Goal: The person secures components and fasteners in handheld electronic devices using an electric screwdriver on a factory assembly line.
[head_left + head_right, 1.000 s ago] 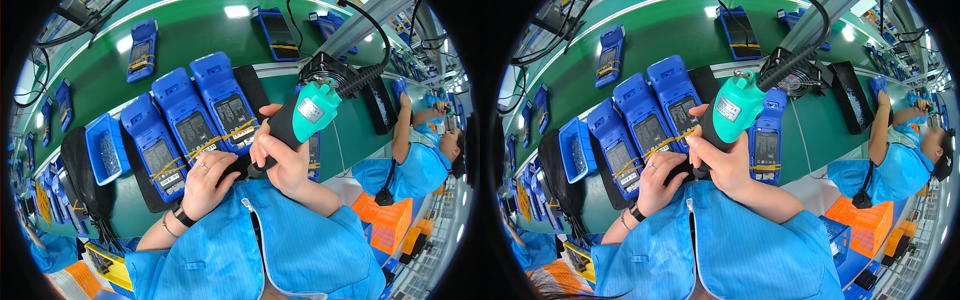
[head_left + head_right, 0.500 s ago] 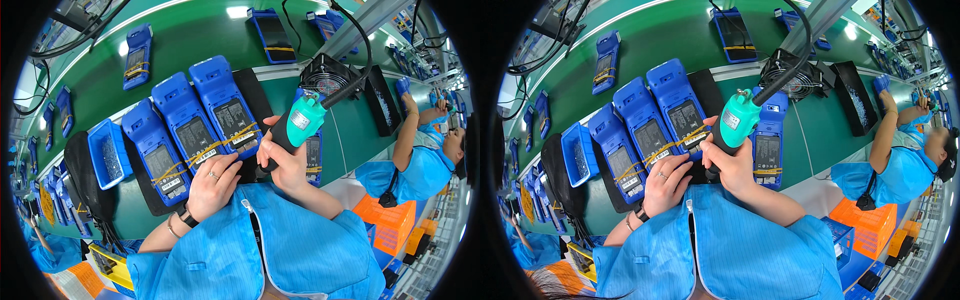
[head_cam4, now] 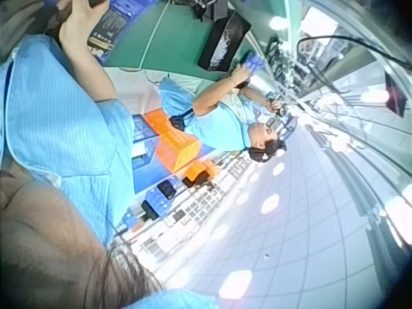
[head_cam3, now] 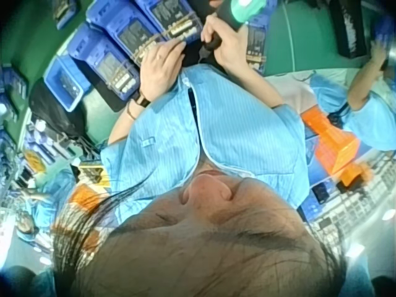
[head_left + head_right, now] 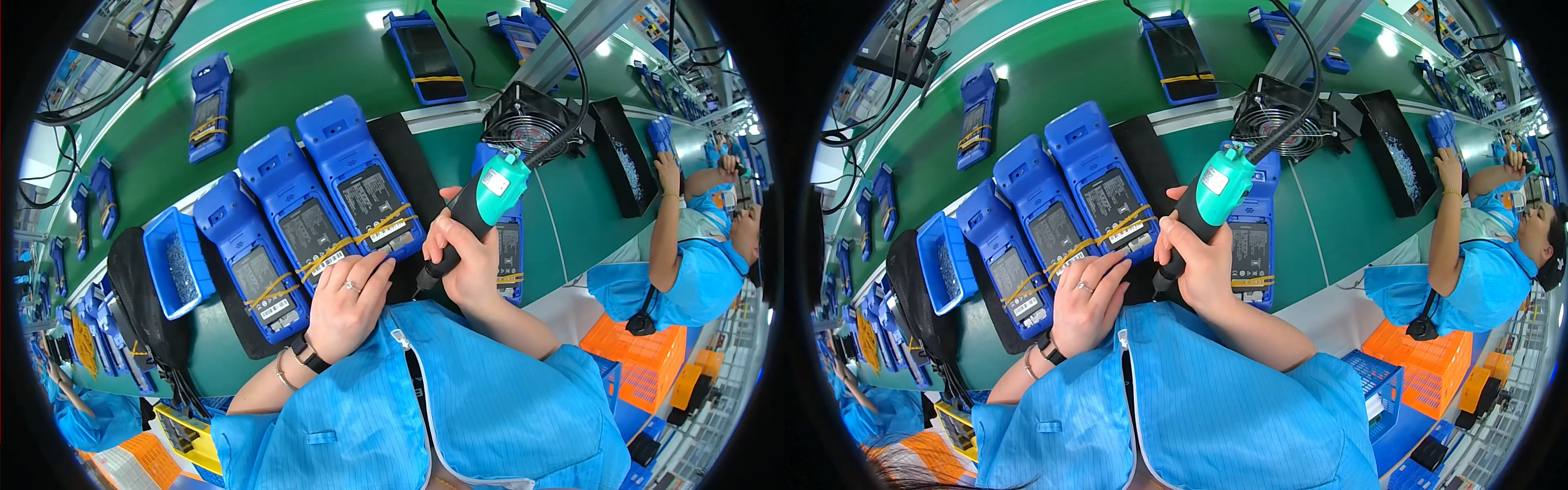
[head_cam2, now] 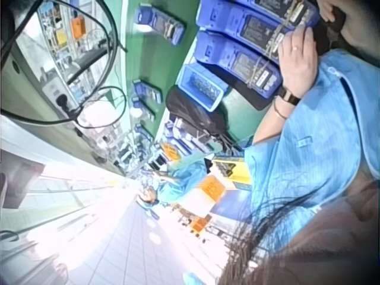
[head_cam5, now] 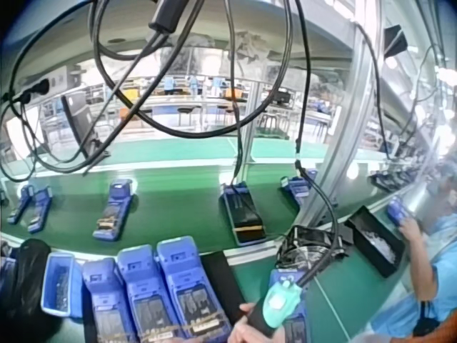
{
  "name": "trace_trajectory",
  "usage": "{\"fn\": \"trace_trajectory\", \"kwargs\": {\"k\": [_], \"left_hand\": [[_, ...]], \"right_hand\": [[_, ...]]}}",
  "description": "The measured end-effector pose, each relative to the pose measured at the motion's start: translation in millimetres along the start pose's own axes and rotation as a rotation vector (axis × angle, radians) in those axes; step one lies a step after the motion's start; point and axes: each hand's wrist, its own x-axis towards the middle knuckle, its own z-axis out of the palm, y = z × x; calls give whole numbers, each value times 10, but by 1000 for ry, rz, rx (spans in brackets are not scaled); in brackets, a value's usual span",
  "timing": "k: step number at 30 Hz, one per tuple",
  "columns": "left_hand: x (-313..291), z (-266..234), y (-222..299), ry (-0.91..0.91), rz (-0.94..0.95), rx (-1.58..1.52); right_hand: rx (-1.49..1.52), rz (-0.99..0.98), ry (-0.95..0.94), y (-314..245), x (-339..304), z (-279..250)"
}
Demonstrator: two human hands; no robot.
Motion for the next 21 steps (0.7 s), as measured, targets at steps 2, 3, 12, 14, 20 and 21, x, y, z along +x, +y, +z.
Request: {"fn": "trace_trajectory", "kwargs": {"k": [2,3,12,14,20,21], "left_hand": [[8,1,4,-9,-5,2],[10,1,3,-17,-10,5],[-71,-49,-50,77,18,-25],[-86,-50,-67,84,-13,-26],[-56,-42,-76,48,-9,-6],[-58,-41,-77,44,-9,-8]], "right_hand": [[10,9,18,13,0,-5],[9,9,19,17,2,-8],[44,44,54,69,36,-42],[119,53,99,89,55,-43],[100,97,108,116,64,-36],[99,98,106,119,65,-38]]}}
